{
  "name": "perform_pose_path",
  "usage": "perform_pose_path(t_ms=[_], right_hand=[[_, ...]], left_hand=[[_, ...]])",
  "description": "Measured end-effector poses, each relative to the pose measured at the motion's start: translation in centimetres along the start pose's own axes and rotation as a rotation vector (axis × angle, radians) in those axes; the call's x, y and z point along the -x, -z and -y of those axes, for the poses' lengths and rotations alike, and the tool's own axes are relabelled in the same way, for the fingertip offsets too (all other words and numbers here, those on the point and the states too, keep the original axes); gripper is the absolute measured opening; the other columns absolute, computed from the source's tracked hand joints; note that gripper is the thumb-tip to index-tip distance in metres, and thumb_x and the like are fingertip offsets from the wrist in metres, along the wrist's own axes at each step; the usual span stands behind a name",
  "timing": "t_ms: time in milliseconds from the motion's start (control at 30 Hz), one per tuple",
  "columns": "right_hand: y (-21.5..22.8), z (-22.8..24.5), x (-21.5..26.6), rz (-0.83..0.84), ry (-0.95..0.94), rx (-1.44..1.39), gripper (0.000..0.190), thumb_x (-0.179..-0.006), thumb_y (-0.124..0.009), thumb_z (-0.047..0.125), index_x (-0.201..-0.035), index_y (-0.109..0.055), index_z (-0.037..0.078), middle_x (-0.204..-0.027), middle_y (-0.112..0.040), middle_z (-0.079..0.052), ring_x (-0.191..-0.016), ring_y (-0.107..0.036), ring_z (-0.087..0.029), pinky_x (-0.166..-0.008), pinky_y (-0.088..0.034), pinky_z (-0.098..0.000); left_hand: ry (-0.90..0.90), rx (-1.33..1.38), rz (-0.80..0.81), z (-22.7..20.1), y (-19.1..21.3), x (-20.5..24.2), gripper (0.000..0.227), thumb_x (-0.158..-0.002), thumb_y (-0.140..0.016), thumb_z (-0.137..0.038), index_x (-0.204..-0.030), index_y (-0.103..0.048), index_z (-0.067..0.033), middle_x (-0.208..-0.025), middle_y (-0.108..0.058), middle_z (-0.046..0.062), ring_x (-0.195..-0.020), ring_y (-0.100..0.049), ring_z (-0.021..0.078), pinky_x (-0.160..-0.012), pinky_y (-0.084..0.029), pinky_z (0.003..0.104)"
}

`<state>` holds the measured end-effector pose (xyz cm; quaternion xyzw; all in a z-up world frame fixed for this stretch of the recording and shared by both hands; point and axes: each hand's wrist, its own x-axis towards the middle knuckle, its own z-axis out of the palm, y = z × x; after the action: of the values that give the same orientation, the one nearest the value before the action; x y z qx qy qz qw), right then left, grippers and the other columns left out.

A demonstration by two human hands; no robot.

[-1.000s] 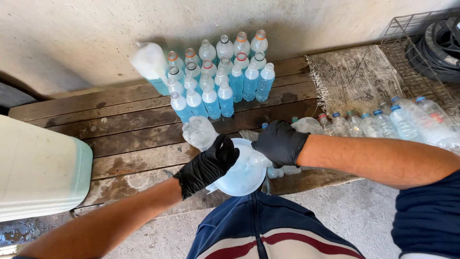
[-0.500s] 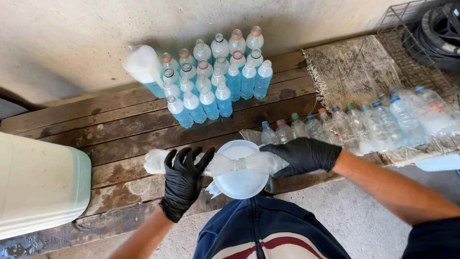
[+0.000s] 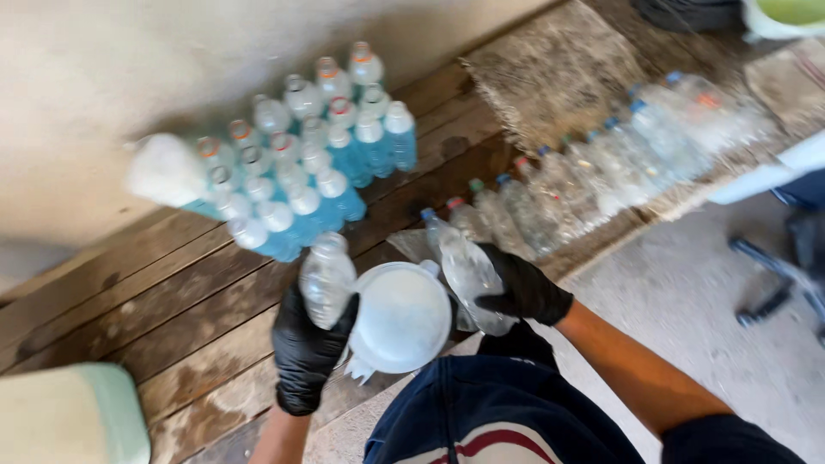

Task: The person pours a blue liquid from a large white jug into a clear plastic pitcher using a blue funnel. Then, the person repeatedly fills small clear plastic bottles with the blue liquid from the pitcher and places them on a wooden table. The person refills the pitcher from the jug as needed.

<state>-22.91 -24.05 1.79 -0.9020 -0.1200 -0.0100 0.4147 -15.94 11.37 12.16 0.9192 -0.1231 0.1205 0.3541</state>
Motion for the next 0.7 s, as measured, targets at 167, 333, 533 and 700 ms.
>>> perform_pose_path(t_ms=[167, 333, 533, 700], right_hand=[[5.2, -1.7, -0.2, -0.191, -0.181, -0.135, 0.088, -0.081, -0.07, 0.054, -0.148, -0.041, 0.005, -0.129, -0.07, -0.014, -0.115, -0.07, -0.029, -0.09, -0.055, -0.0435], [14.3, -4.9, -0.6, -0.183, -0.506, 0.074, 0.091, -0.086, -0.076, 0.046, -0.16, -0.032, 0.017, -0.101, -0.074, -0.025, -0.095, -0.073, -0.042, -0.08, -0.06, -0.0522], [24.8, -13.5, 0.4, 0.052, -0.785, 0.392, 0.098, -0.088, -0.061, 0.071, -0.164, -0.022, 0.024, -0.135, -0.065, -0.018, -0.117, -0.069, -0.035, -0.096, -0.056, -0.0507], [26.5, -22.5, -0.9, 0.178, -0.804, 0.528, 0.1, -0.091, -0.054, 0.073, -0.165, -0.023, 0.015, -0.133, -0.067, -0.019, -0.118, -0.069, -0.036, -0.096, -0.055, -0.0537]], left_hand=[[-0.2, -0.065, -0.059, -3.7, -2.3, -5.0, 0.047, -0.083, -0.085, -0.037, -0.092, -0.054, -0.0019, -0.083, -0.058, 0.022, -0.077, -0.058, 0.0471, -0.069, -0.046, 0.051], [0.155, 0.066, 0.251, -15.6, -5.8, -8.8, 0.07, -0.085, -0.08, -0.051, -0.133, -0.057, -0.0053, -0.109, -0.072, 0.03, -0.109, -0.066, 0.051, -0.098, -0.053, 0.063], [0.368, 0.211, 0.605, -24.1, -20.5, -13.3, 0.087, -0.081, -0.079, -0.056, -0.148, -0.052, -0.0084, -0.141, -0.061, 0.024, -0.134, -0.055, 0.0435, -0.113, -0.047, 0.055], [0.464, 0.049, 0.809, -23.6, -38.7, -11.8, 0.104, -0.074, -0.063, -0.087, -0.149, -0.049, -0.018, -0.142, -0.063, 0.017, -0.134, -0.059, 0.0344, -0.111, -0.049, 0.047]])
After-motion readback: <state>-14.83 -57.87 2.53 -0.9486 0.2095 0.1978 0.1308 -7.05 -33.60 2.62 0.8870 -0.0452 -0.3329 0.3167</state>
